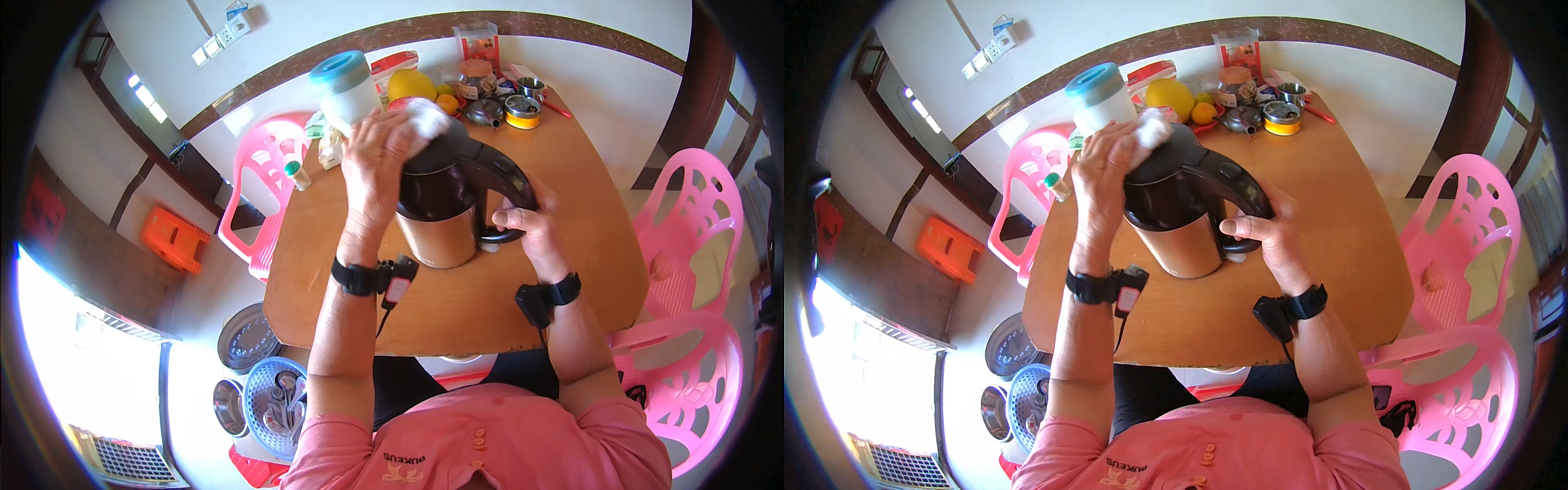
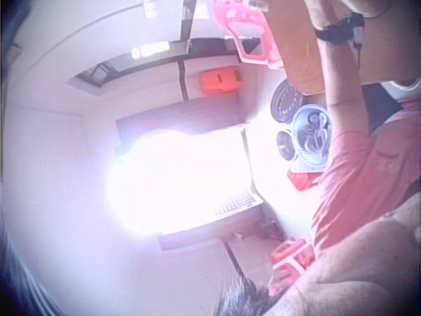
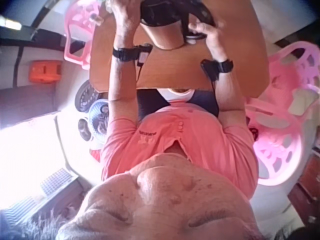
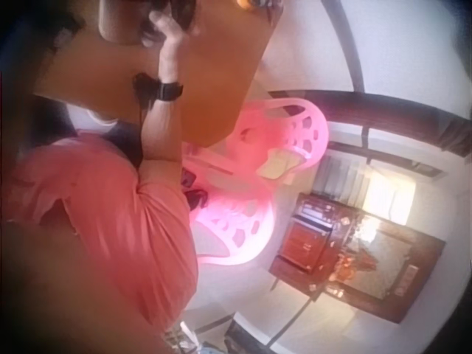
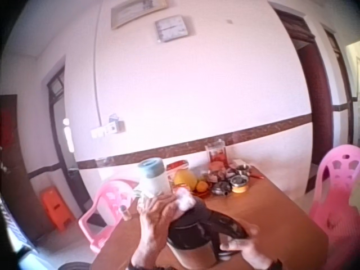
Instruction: The person wipes a stainless steel kettle, a small black object, a plastic pitcher, and two white spoons with a cloth on a wooden table. The person handles each item one at a time, wiping surfaces and placing them back on the table.
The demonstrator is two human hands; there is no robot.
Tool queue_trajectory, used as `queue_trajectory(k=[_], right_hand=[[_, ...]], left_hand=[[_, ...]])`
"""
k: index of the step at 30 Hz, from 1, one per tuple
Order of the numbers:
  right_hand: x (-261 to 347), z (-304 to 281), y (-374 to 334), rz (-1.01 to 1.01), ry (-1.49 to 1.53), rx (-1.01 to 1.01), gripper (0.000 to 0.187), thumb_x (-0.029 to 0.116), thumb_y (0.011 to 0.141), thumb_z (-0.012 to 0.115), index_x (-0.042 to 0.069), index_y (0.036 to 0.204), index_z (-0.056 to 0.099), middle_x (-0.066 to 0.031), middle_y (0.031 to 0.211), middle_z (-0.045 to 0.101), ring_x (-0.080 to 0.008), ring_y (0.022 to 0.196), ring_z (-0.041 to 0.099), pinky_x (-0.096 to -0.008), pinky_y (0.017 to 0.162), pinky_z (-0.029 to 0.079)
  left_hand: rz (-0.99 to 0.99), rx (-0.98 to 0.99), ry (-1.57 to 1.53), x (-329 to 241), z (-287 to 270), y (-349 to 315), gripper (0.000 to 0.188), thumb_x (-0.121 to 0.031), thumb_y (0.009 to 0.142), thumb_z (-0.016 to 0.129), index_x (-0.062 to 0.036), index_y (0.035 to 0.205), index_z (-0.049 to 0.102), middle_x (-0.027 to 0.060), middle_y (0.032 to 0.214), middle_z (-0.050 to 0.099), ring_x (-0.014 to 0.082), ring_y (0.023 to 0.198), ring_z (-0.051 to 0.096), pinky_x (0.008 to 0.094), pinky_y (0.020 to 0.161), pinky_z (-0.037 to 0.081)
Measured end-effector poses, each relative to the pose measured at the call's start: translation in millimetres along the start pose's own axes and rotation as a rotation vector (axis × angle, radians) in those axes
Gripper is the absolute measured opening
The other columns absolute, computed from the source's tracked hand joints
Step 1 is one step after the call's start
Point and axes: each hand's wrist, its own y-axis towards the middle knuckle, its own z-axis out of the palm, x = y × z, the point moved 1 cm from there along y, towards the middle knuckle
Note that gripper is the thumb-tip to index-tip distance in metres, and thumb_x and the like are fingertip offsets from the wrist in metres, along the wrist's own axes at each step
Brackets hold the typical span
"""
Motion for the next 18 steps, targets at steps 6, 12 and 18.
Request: queue_trajectory(k=[6,12,18], right_hand=[[-4.8,-1.7,-0.1,-0.002,-0.007,0.003,0.048,0.014,0.072,0.079,-0.001,0.116,0.066,0.0004,0.076,0.063,-0.0080,0.070,0.058,-0.0238,0.068,0.046],[-3.8,-0.7,-0.7,0.021,0.035,-0.005,0.047,0.008,0.074,0.078,-0.001,0.118,0.065,0.0005,0.081,0.065,-0.0077,0.074,0.061,-0.0228,0.070,0.048],[-3.3,2.4,-2.4,0.040,0.029,-0.010,0.051,0.004,0.073,0.079,-0.001,0.122,0.064,0.0002,0.093,0.067,-0.0074,0.081,0.062,-0.0235,0.075,0.050]], left_hand=[[0.198,-0.044,0.209,-34.8,16.8,-24.6,0.040,-0.022,0.088,0.074,-0.0080,0.125,0.067,0.0112,0.132,0.064,0.0340,0.130,0.055,0.0461,0.112,0.036],[0.273,-0.106,0.319,-53.1,33.6,-38.6,0.036,-0.012,0.087,0.072,-0.0102,0.123,0.069,0.0106,0.136,0.062,0.0333,0.132,0.053,0.0498,0.112,0.034],[0.264,-0.127,0.360,-56.1,38.7,-65.6,0.039,-0.004,0.084,0.069,-0.0027,0.123,0.068,0.0134,0.143,0.056,0.0359,0.137,0.048,0.0480,0.112,0.033]])
